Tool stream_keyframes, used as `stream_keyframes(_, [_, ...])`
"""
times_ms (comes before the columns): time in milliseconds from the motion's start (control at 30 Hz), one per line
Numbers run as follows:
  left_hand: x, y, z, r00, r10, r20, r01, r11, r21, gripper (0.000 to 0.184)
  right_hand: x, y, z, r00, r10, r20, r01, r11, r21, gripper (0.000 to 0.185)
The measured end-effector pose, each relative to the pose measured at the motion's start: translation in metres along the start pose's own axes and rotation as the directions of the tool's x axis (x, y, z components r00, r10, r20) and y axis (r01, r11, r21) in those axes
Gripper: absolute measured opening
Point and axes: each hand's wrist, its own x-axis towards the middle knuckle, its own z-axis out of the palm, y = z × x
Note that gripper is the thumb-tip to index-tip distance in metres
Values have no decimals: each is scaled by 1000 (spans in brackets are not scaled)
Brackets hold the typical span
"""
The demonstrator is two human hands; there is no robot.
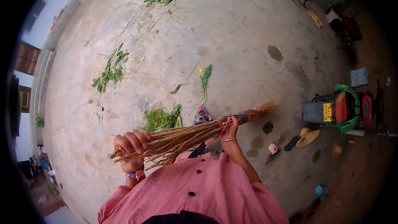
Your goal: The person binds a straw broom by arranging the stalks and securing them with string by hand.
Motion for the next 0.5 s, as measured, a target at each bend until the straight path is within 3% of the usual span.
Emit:
stream_keyframes(33, [13, -3, -2, 1000, -7, 1, 7, 1000, -1, 32, 9, 2, 4, 1000, 0, -7, 0, 1000, 4, 27])
stream_keyframes(167, [65, -2, -22, 984, 103, -142, -82, 986, 148, 30, 73, 31, 57, 959, 281, -21, -282, 959, -18, 28])
stream_keyframes(233, [86, 13, -34, 966, 209, -151, -160, 945, 285, 29, 96, 57, 121, 915, 402, -25, -403, 913, -55, 30])
stream_keyframes(300, [111, 23, -32, 894, 351, -279, -229, 892, 390, 30, 109, 76, 189, 853, 518, 71, -513, 855, -76, 32])
stream_keyframes(367, [118, 31, -48, 887, 413, -207, -259, 815, 519, 34, 152, 102, 226, 808, 569, 156, -568, 821, -55, 30])
stream_keyframes(400, [130, 24, -44, 833, 497, -244, -254, 735, 628, 33, 163, 104, 252, 816, 559, 147, -550, 829, -103, 30])
stream_keyframes(500, [160, 15, -58, 806, 561, -190, -374, 730, 572, 32, 174, 77, 304, 794, 584, 172, -560, 811, -170, 31])
